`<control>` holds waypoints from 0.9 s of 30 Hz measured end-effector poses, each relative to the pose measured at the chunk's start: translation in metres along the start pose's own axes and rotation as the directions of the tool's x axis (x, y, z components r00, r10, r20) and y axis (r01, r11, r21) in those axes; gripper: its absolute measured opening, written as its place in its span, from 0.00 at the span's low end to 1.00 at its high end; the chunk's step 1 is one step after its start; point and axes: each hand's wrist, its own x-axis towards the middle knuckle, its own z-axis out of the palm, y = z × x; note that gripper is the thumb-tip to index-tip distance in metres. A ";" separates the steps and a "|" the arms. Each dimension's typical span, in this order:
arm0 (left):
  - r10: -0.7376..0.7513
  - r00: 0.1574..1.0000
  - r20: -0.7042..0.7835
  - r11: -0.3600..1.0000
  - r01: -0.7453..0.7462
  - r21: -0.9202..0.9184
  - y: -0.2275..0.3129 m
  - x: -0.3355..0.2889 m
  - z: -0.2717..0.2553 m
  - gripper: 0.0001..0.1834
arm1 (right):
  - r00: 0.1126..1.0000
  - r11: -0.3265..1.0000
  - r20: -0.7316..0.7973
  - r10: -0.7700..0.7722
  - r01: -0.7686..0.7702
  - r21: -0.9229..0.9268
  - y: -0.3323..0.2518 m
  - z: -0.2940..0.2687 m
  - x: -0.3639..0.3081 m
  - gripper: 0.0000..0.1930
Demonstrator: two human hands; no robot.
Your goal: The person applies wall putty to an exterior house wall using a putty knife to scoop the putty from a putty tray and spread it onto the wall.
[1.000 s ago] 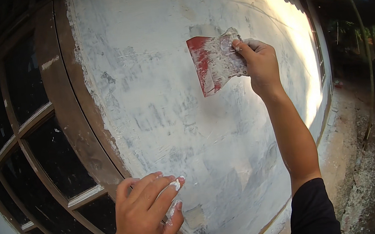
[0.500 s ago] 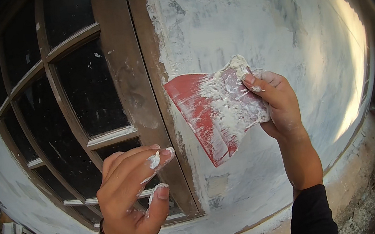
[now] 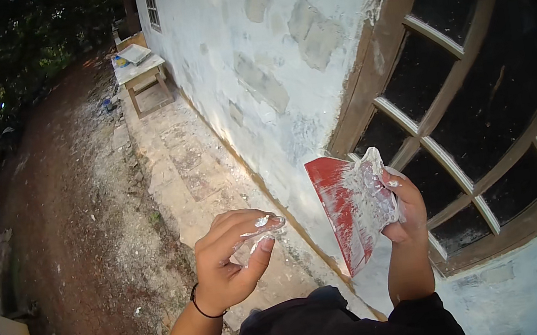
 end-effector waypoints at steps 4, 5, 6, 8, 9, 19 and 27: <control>0.043 0.994 -0.100 0.970 -0.018 0.243 -0.055 -0.004 -0.073 0.06 | 0.983 0.982 0.053 0.175 -0.171 -0.083 0.052 0.019 0.082 0.20; 0.035 0.989 -0.143 0.976 -0.003 0.218 -0.073 -0.003 -0.088 0.06 | 0.980 0.979 0.024 0.196 -0.194 -0.064 0.065 0.032 0.103 0.17; 0.031 0.981 -0.190 0.981 0.007 0.194 -0.091 -0.002 -0.103 0.06 | 0.977 0.975 -0.003 0.215 -0.215 -0.049 0.079 0.043 0.125 0.14; -0.031 0.961 -0.275 0.983 0.079 0.167 -0.119 0.002 -0.131 0.05 | 0.960 0.958 0.001 0.281 -0.281 -0.055 0.112 0.047 0.176 0.14; -0.069 0.937 -0.343 0.985 0.118 0.125 -0.137 0.005 -0.145 0.07 | 0.949 0.948 -0.001 0.314 -0.313 -0.063 0.130 0.046 0.206 0.14; -0.122 0.721 -0.682 0.660 0.572 0.487 -0.245 0.110 -0.316 0.08 | 0.802 0.808 0.112 0.587 -0.589 -0.021 0.276 0.176 0.520 0.12; -0.185 0.631 -0.753 0.731 0.601 0.323 -0.402 0.236 -0.428 0.04 | 0.790 0.823 0.233 0.567 -0.556 -0.119 0.335 0.247 0.719 0.16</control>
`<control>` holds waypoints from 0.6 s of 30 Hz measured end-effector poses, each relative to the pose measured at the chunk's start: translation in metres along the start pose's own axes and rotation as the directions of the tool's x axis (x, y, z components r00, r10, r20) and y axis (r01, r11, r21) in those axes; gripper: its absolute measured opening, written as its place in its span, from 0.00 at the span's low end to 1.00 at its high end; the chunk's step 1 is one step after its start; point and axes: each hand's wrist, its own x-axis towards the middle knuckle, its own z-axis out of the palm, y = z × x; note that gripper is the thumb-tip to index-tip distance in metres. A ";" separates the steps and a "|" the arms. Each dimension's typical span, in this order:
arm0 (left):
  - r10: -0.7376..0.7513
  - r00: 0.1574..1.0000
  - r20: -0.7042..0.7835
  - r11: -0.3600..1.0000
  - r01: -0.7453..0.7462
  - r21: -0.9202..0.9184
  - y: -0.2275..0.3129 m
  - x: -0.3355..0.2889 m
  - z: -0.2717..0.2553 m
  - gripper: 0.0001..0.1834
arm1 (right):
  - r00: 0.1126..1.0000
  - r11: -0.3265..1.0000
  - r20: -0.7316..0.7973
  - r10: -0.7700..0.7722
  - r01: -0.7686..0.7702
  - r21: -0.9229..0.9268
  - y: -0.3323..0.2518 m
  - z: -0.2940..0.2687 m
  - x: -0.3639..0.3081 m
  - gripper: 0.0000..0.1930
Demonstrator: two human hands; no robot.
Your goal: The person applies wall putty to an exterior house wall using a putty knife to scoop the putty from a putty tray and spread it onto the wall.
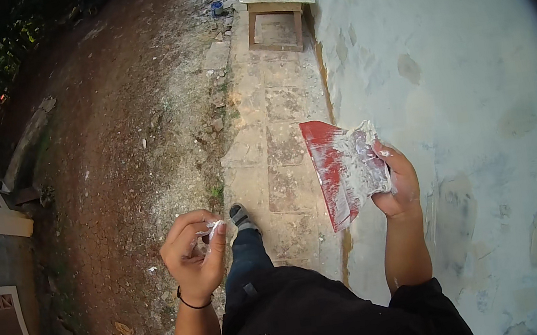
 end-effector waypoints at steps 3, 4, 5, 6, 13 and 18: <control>-0.047 0.992 0.116 0.998 0.051 -0.032 -0.058 0.079 0.044 0.05 | 0.993 0.997 -0.092 -0.070 0.071 0.007 -0.007 -0.020 0.076 0.16; -0.058 0.991 0.119 0.995 0.068 -0.076 -0.075 0.107 0.059 0.05 | 0.988 0.995 -0.124 -0.096 0.099 0.017 -0.008 -0.023 0.100 0.16; -0.043 0.986 0.163 0.994 0.059 -0.091 -0.093 0.138 0.071 0.05 | 0.983 0.995 -0.160 -0.088 0.095 0.038 -0.010 -0.026 0.125 0.16; -0.094 0.983 0.158 0.979 0.121 -0.165 -0.110 0.169 0.090 0.05 | 0.978 0.994 -0.193 -0.081 0.092 0.051 -0.018 -0.031 0.147 0.16; -0.040 0.935 0.352 0.869 0.207 -0.450 -0.144 0.382 0.221 0.08 | 0.860 0.943 -0.422 -0.287 0.330 0.033 -0.087 -0.002 0.266 0.11; 0.019 0.962 0.274 0.781 0.157 -0.605 -0.192 0.532 0.281 0.16 | 0.781 0.879 -0.437 -0.446 0.474 -0.050 -0.126 0.014 0.419 0.11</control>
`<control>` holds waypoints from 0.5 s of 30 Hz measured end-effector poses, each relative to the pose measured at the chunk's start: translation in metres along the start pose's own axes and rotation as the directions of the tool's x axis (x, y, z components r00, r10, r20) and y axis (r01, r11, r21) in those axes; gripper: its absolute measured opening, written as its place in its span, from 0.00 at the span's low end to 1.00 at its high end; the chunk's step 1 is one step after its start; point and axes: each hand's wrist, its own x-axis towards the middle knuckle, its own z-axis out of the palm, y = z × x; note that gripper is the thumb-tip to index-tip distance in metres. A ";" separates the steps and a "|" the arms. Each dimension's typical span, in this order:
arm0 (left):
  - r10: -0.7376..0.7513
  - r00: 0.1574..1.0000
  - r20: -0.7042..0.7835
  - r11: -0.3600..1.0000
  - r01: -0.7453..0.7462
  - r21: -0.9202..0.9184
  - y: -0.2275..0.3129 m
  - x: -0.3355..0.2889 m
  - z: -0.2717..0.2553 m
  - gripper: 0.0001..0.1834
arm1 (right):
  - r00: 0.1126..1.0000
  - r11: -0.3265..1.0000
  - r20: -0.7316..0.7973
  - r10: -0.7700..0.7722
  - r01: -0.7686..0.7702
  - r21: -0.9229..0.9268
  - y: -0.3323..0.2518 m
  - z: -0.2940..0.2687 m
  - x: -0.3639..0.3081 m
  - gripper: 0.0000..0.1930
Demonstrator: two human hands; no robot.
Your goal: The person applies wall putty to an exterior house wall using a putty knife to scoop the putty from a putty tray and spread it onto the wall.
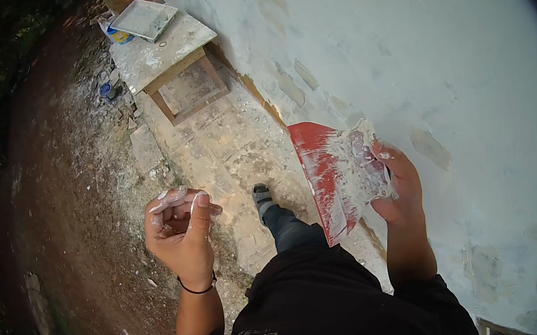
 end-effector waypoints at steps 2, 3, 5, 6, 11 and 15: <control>-0.019 0.997 -0.070 0.996 0.025 0.087 -0.028 0.052 -0.015 0.13 | 0.997 0.996 0.061 -0.050 0.054 -0.071 0.031 0.017 0.072 0.11; -0.015 0.995 -0.096 0.994 0.025 0.106 -0.039 0.090 -0.025 0.13 | 0.905 0.869 0.193 -0.380 0.421 -0.260 0.051 0.028 0.121 0.11; -0.016 0.990 -0.139 0.984 0.041 0.176 -0.069 0.170 -0.050 0.11 | 0.692 0.608 0.407 -0.596 0.721 -0.334 0.075 0.072 0.222 0.12; 0.000 0.979 -0.205 0.982 0.040 0.187 -0.077 0.209 -0.060 0.09 | 0.836 0.782 0.385 -0.391 0.522 -0.339 0.080 0.095 0.268 0.13; 0.172 0.841 -0.514 0.883 0.099 0.458 -0.104 0.339 -0.149 0.10 | 0.867 0.882 0.167 0.470 -0.468 -0.050 0.112 0.244 0.455 0.16; 0.156 0.726 -0.670 0.882 0.203 0.425 -0.190 0.475 -0.192 0.11 | 0.888 0.904 0.182 0.423 -0.399 -0.155 0.158 0.324 0.608 0.12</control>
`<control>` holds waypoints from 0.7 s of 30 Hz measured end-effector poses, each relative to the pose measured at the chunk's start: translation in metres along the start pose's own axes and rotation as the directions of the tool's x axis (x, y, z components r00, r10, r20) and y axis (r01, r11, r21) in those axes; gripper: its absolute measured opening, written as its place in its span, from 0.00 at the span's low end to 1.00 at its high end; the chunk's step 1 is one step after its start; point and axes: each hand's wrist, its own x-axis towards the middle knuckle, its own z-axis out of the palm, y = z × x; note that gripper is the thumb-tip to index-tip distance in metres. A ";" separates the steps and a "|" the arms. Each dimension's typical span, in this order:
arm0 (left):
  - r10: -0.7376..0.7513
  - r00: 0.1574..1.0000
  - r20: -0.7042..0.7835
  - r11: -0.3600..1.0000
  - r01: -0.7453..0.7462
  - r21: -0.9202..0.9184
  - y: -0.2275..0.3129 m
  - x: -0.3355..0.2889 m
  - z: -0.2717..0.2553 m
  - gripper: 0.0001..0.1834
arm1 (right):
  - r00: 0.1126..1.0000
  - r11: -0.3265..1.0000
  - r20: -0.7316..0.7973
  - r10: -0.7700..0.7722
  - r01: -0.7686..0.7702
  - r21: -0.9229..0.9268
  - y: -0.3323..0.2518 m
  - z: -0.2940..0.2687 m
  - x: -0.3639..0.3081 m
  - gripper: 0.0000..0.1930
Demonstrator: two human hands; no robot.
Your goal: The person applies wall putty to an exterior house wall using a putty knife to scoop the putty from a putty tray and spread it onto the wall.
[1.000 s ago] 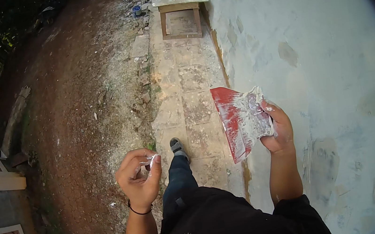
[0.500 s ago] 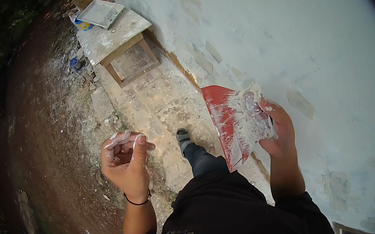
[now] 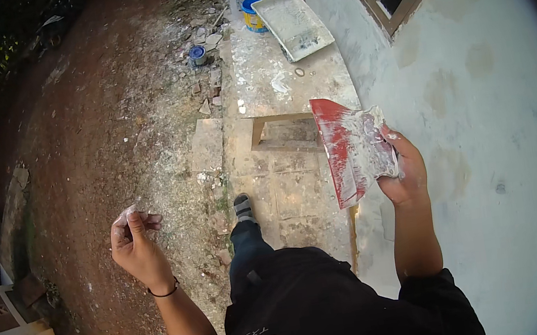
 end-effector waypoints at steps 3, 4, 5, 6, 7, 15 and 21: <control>-0.078 0.995 0.066 0.995 0.082 -0.060 -0.055 0.067 0.063 0.12 | 1.000 0.999 0.001 -0.013 0.012 0.049 0.016 0.011 0.076 0.13; -0.110 0.990 0.085 0.991 0.115 -0.061 -0.060 0.081 0.088 0.12 | 0.999 0.999 -0.033 -0.010 0.011 0.034 0.016 0.009 0.087 0.13; -0.117 0.977 0.178 0.989 0.130 -0.065 -0.064 0.095 0.112 0.13 | 0.993 0.998 -0.121 -0.010 0.018 0.063 0.022 0.004 0.093 0.13; -0.098 0.960 0.264 0.989 0.123 -0.080 -0.069 0.111 0.143 0.14 | 0.982 0.994 -0.188 -0.022 0.041 0.098 0.021 -0.001 0.112 0.14; -0.071 0.950 0.304 0.991 0.101 -0.085 -0.075 0.120 0.173 0.16 | 0.981 0.995 -0.191 -0.017 0.035 0.091 0.018 -0.014 0.136 0.14; -0.050 0.791 0.610 0.991 -0.039 0.131 -0.179 0.179 0.382 0.24 | 0.929 0.986 -0.352 -0.116 0.152 0.076 -0.021 -0.071 0.325 0.11; -0.293 0.703 0.648 0.918 0.016 0.397 -0.274 0.180 0.523 0.18 | 0.835 0.950 -0.493 -0.243 0.104 -0.293 0.019 -0.157 0.517 0.08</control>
